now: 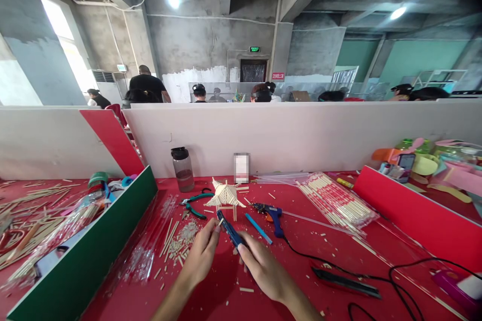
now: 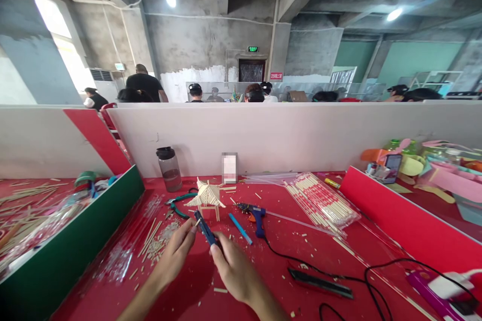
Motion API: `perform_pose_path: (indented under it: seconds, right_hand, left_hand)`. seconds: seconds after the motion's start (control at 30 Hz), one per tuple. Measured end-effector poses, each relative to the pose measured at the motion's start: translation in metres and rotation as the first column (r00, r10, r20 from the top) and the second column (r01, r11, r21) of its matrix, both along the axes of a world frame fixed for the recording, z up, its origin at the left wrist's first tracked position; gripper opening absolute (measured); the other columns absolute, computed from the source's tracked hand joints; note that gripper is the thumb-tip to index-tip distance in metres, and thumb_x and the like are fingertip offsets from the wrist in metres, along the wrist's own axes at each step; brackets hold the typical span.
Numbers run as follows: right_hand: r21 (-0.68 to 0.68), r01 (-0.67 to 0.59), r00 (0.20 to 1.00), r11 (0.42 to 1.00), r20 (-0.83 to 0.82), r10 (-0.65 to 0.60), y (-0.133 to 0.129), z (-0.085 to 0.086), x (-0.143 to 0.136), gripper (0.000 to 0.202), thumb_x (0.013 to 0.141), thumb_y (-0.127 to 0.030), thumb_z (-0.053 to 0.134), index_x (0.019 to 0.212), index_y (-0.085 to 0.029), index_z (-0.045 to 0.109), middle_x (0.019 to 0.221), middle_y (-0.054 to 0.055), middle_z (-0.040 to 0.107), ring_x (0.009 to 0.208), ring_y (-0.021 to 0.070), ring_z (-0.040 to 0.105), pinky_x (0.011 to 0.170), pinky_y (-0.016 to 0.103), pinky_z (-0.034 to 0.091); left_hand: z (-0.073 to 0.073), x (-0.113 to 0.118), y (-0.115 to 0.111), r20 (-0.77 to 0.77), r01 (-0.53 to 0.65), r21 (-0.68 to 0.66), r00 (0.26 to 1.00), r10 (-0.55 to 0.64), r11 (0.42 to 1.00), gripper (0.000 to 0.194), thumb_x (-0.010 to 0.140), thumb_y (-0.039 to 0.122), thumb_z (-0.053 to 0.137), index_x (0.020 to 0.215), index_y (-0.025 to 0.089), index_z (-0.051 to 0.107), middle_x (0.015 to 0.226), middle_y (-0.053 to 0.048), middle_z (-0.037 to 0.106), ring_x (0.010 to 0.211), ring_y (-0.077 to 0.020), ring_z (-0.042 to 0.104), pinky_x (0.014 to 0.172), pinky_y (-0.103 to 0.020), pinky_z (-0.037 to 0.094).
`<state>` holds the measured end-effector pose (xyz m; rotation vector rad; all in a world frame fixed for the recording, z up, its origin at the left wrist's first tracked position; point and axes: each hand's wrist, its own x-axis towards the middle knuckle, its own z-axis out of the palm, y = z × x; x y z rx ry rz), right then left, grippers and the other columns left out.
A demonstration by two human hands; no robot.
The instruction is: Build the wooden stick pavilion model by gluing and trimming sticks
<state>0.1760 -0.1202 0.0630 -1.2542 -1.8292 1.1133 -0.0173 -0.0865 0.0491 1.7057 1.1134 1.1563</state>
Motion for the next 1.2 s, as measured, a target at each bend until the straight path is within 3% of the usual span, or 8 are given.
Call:
perform_pose_path:
  seconds: [0.13, 0.23, 0.47, 0.83, 1.0, 1.2]
  right_hand:
    - [0.028, 0.018, 0.999, 0.999, 0.042, -0.019, 0.0, -0.005, -0.003, 0.048, 0.103, -0.047, 0.032, 0.139, -0.021, 0.051, 0.131, 0.01, 0.064, 0.124, 0.0237, 0.058, 0.106, 0.036, 0.043]
    - [0.069, 0.016, 0.998, 0.998, 0.051, -0.02, 0.002, -0.011, -0.004, 0.049, 0.104, -0.047, 0.033, 0.142, -0.02, 0.048, 0.138, 0.011, 0.06, 0.128, 0.023, 0.055, 0.108, 0.036, 0.041]
    - [0.149, 0.012, 0.998, 0.989, 0.06, -0.022, 0.003, -0.014, -0.003, 0.047, 0.104, -0.047, 0.034, 0.141, -0.022, 0.05, 0.141, 0.011, 0.059, 0.13, 0.0238, 0.054, 0.109, 0.035, 0.042]
    - [0.166, 0.008, 0.997, 0.986, 0.078, -0.021, 0.006, -0.014, -0.001, 0.047, 0.104, -0.048, 0.034, 0.137, -0.021, 0.053, 0.136, 0.012, 0.063, 0.124, 0.0258, 0.058, 0.106, 0.037, 0.045]
    - [0.185, 0.006, 0.994, 0.983, 0.106, -0.026, 0.007, -0.014, -0.001, 0.046, 0.104, -0.045, 0.034, 0.137, -0.02, 0.054, 0.13, 0.013, 0.066, 0.12, 0.0254, 0.061, 0.104, 0.036, 0.045]
    - [0.215, -0.053, 0.984, 0.975, 0.176, 0.015, 0.005, -0.009, 0.0, 0.047, 0.105, -0.045, 0.033, 0.139, -0.02, 0.054, 0.128, 0.013, 0.067, 0.115, 0.0257, 0.064, 0.098, 0.035, 0.047]
  left_hand:
    - [0.0, 0.002, 0.0, 0.038, 0.018, -0.007, 0.999, -0.018, 1.0, 0.038, 0.101, 0.045, 0.044, 0.121, 0.02, 0.064, 0.117, -0.008, 0.069, 0.106, -0.0237, 0.06, 0.094, -0.03, 0.044]
    - [0.002, 0.003, -0.001, 0.04, 0.028, -0.02, 0.999, -0.027, 0.999, 0.041, 0.101, 0.046, 0.043, 0.126, 0.02, 0.062, 0.121, -0.009, 0.067, 0.109, -0.0244, 0.059, 0.097, -0.031, 0.044]
    - [0.005, -0.001, -0.003, -0.019, -0.022, 0.001, 1.0, 0.022, 1.0, 0.041, 0.1, 0.046, 0.044, 0.12, 0.017, 0.066, 0.109, -0.008, 0.071, 0.097, -0.0241, 0.061, 0.09, -0.031, 0.046]
    - [-0.002, -0.005, -0.002, -0.053, -0.081, 0.014, 0.995, 0.082, 0.997, 0.041, 0.099, 0.047, 0.046, 0.12, 0.019, 0.066, 0.115, -0.007, 0.071, 0.107, -0.0269, 0.061, 0.088, -0.03, 0.046]
    - [-0.002, -0.006, 0.0, -0.073, -0.052, 0.011, 0.996, 0.052, 0.999, 0.041, 0.101, 0.047, 0.043, 0.119, 0.018, 0.065, 0.112, -0.007, 0.071, 0.1, -0.0251, 0.062, 0.088, -0.03, 0.046]
    - [0.001, -0.001, -0.002, -0.067, -0.04, 0.018, 0.997, 0.041, 0.999, 0.04, 0.1, 0.046, 0.045, 0.12, 0.018, 0.066, 0.117, -0.008, 0.07, 0.108, -0.0269, 0.06, 0.093, -0.033, 0.045]
